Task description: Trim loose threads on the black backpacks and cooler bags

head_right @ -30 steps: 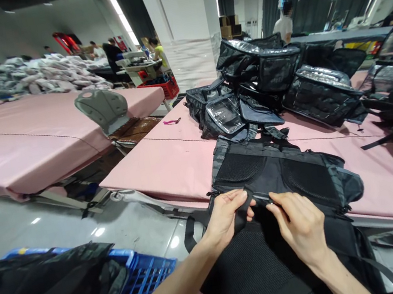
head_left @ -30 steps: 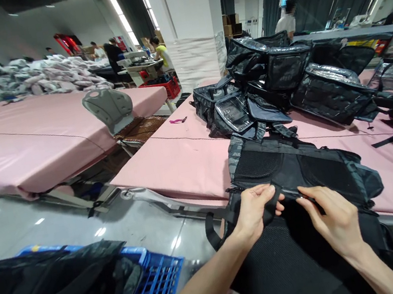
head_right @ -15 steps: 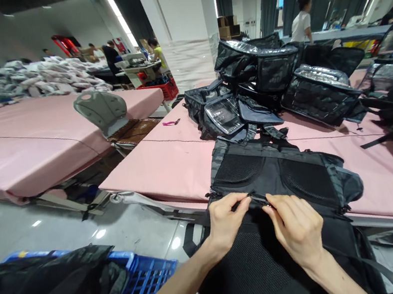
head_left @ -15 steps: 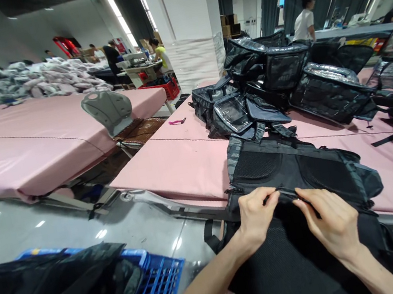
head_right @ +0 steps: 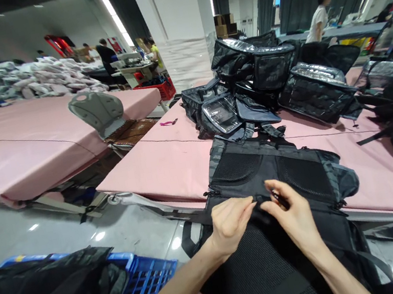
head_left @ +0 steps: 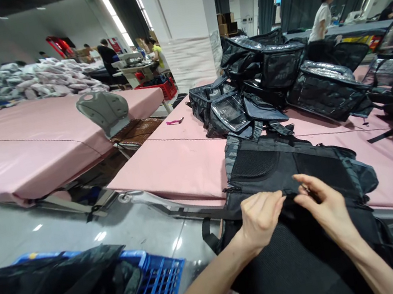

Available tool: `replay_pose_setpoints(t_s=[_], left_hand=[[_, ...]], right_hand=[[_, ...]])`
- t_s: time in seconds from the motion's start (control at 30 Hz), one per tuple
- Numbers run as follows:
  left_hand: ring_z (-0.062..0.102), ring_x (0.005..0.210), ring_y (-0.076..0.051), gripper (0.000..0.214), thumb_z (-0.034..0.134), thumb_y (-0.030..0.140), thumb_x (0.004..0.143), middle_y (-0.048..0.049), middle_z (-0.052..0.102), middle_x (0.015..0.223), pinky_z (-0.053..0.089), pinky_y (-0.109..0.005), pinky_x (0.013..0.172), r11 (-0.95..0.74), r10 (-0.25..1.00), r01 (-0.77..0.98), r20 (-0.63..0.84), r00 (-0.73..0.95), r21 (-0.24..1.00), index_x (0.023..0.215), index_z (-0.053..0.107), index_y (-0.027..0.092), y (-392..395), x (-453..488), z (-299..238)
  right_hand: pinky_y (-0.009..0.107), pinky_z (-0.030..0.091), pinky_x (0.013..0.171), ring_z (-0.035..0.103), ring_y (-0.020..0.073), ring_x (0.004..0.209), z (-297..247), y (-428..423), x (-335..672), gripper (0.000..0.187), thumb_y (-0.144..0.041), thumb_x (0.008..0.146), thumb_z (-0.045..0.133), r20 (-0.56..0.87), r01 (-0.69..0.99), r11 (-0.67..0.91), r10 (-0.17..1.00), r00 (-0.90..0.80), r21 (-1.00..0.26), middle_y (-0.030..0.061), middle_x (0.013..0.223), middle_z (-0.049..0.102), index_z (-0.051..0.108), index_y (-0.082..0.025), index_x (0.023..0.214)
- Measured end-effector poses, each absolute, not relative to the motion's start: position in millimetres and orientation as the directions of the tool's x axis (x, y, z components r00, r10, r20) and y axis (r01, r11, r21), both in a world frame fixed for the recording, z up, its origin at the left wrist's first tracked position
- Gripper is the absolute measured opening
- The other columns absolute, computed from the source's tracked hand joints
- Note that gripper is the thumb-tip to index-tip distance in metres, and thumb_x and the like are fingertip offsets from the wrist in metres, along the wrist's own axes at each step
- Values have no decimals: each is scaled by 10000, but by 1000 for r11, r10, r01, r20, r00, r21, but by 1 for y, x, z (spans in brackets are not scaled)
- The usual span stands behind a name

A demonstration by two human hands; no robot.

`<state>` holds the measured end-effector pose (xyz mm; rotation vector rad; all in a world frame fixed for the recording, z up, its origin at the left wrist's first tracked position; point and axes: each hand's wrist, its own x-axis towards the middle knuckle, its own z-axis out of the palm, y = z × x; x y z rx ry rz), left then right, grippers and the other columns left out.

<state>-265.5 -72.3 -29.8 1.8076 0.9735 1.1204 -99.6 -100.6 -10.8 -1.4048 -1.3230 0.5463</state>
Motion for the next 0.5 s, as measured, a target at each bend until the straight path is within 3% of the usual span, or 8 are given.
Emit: replay_pose_setpoints(t_s=[0.07,0.13,0.23,0.3,0.37,0.43,0.5], left_hand=[[604,861,-216,268,562,381,817,-122,679,932,424,-332,848,-273,922,98,231,311,957,918,709,181,-75,-263,-26],[604,759,-185,340,550,445,811,-107,664,896,456,-297,714,8,920,-60,16,391,998,934,692,161,-75,-261,-22],[539,562,-98,397,654,472,719,-67,619,774,394,-212,523,519,677,-180,-273,683,836,890,666,113,-71,-260,-17],[499,526,-64,401,781,406,580,-31,583,701,376,-193,518,687,540,-191,-317,780,701,799,651,95,-68,-260,-17],[474,504,-58,387,833,339,485,5,546,617,368,-193,513,697,590,-260,-329,737,668,706,628,97,-67,-258,-17],[451,483,-57,339,828,306,477,19,533,563,350,-195,500,589,739,-330,-326,589,738,653,623,101,-66,-257,-16],[453,498,-60,270,804,268,500,11,566,570,352,-196,520,447,860,-349,-288,422,824,647,651,102,-66,-257,-14]], right_hand=[[247,474,594,583,147,649,-10,-97,-104,247,-404,718,655,262,365,173,942,210,-915,26,735,642,648,-168,787],[225,433,542,532,120,585,-9,-96,-106,234,-384,767,611,241,347,178,959,147,-921,3,637,576,621,-166,683],[217,402,519,493,102,549,-10,-97,-104,232,-352,795,588,298,332,268,954,41,-904,-12,604,527,599,-170,651],[219,405,524,501,105,553,-13,-97,-101,236,-345,803,585,356,336,340,934,-16,-878,-8,609,531,589,-174,640],[226,421,546,525,116,581,-18,-99,-97,229,-349,819,570,410,399,379,912,-10,-835,3,636,553,597,-181,665],[238,448,596,567,134,643,-24,-104,-93,180,-364,822,575,449,537,350,891,61,-767,15,719,602,629,-195,793],[247,468,641,606,150,718,-30,-110,-90,258,-391,805,597,475,682,268,870,133,-681,25,849,645,611,-213,992]])
